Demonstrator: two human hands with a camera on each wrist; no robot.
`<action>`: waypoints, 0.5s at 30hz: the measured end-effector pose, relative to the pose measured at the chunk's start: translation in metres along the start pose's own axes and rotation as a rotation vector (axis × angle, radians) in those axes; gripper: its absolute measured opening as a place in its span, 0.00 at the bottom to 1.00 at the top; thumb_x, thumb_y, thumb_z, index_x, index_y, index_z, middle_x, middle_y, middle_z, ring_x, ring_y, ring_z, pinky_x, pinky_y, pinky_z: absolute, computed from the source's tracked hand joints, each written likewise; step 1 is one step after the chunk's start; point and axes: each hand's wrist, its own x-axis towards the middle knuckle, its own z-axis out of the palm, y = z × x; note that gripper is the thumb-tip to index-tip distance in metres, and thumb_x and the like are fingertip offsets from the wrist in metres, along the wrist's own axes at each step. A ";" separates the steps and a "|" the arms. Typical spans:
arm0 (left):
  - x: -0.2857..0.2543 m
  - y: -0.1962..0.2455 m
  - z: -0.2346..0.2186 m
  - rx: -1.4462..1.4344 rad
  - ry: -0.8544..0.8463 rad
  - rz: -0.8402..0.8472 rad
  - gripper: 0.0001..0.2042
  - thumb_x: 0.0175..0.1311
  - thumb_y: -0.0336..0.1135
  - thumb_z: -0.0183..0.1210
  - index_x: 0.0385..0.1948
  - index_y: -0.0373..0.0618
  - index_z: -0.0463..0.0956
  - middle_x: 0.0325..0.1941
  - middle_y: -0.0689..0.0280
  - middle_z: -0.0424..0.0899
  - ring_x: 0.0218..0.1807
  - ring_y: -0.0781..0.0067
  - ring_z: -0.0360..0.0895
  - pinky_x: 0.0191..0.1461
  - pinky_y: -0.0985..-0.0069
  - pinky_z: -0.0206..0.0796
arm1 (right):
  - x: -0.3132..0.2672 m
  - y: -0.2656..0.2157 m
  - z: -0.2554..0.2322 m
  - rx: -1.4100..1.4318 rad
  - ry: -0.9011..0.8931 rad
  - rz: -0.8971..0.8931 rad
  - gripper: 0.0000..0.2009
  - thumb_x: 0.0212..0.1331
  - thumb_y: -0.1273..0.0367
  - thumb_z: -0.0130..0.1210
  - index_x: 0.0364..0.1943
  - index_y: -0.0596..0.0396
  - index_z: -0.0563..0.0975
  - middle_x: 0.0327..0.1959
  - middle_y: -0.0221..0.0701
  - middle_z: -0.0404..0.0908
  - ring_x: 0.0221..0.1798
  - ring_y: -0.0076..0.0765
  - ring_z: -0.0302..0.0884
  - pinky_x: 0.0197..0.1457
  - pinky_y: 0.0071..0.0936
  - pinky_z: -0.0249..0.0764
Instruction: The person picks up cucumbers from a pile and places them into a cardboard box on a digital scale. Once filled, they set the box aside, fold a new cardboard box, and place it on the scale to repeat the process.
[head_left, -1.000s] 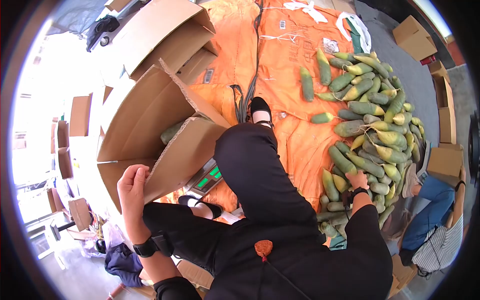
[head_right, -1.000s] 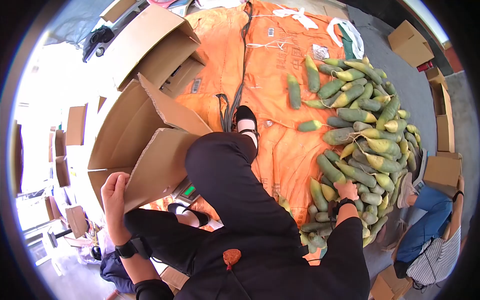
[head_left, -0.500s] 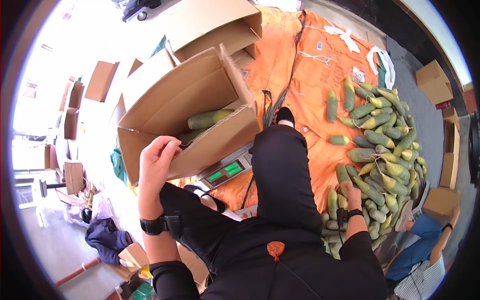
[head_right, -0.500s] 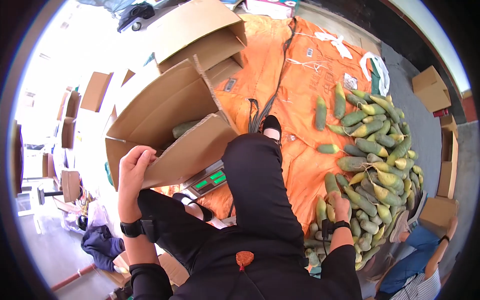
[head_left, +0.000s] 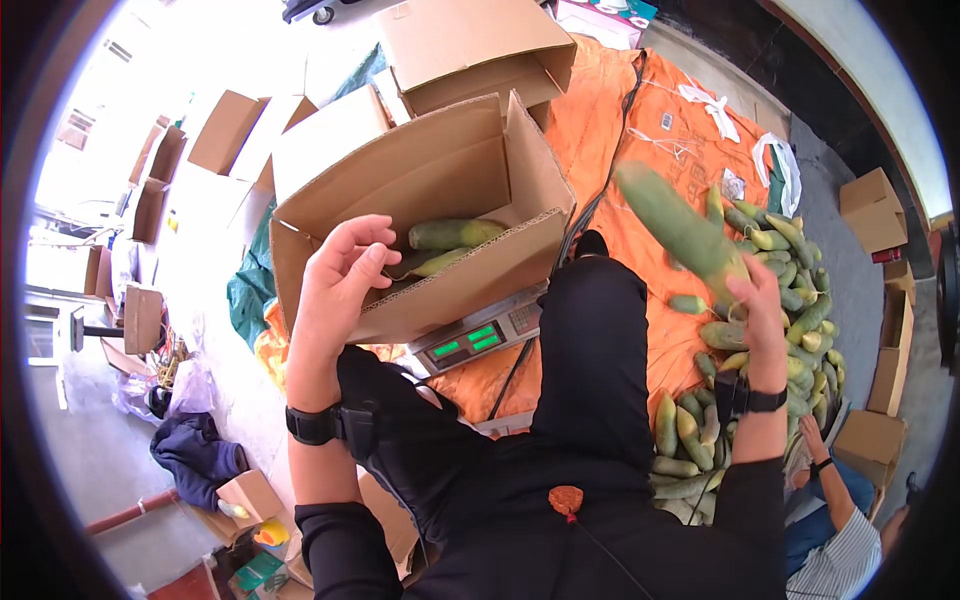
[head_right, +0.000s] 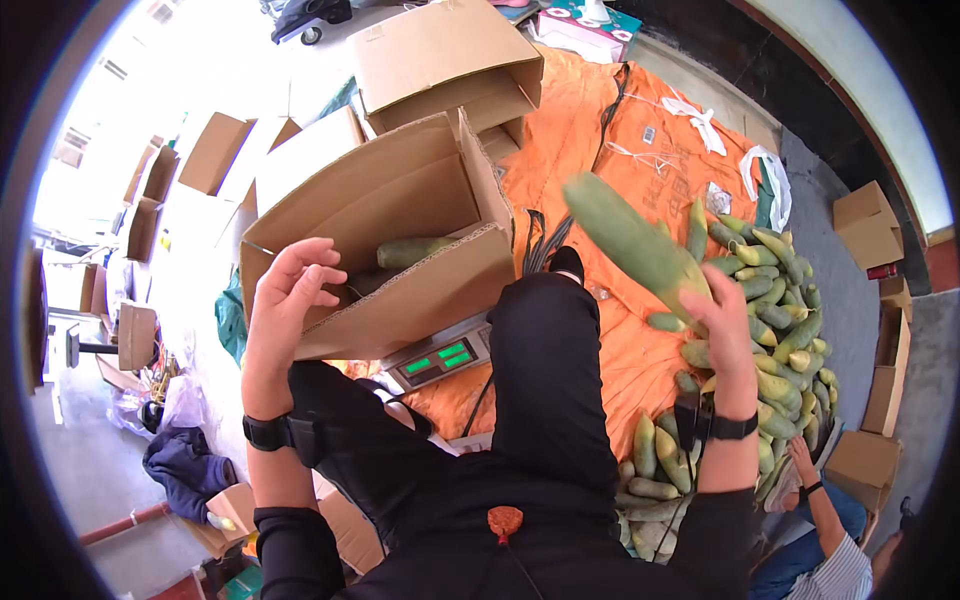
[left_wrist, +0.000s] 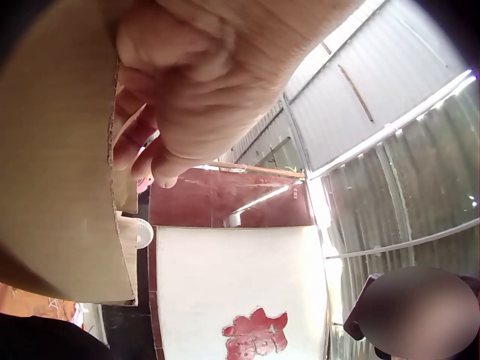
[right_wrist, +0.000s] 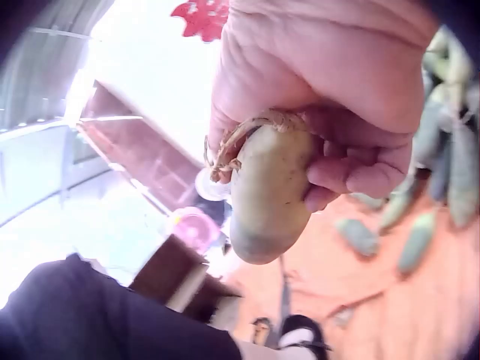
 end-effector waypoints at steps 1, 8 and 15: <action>0.000 0.003 -0.002 -0.020 -0.002 0.018 0.17 0.66 0.33 0.53 0.55 0.41 0.70 0.50 0.65 0.76 0.48 0.75 0.76 0.45 0.80 0.69 | 0.012 -0.023 0.012 -0.015 -0.062 -0.045 0.20 0.48 0.63 0.59 0.44 0.63 0.76 0.34 0.23 0.76 0.34 0.16 0.68 0.37 0.16 0.65; 0.002 0.038 -0.006 0.523 0.168 0.352 0.41 0.37 0.32 0.71 0.62 0.49 0.64 0.63 0.59 0.68 0.64 0.58 0.64 0.62 0.64 0.61 | 0.070 -0.122 0.136 -0.193 -0.517 -0.288 0.21 0.43 0.56 0.65 0.33 0.62 0.80 0.24 0.28 0.77 0.27 0.22 0.73 0.30 0.22 0.69; 0.004 0.032 -0.011 0.754 -0.274 0.096 0.38 0.36 0.33 0.69 0.58 0.45 0.67 0.57 0.56 0.73 0.60 0.52 0.68 0.61 0.65 0.61 | 0.065 -0.120 0.208 -0.514 -0.618 -0.485 0.26 0.41 0.50 0.62 0.33 0.63 0.81 0.25 0.43 0.80 0.30 0.43 0.79 0.37 0.33 0.73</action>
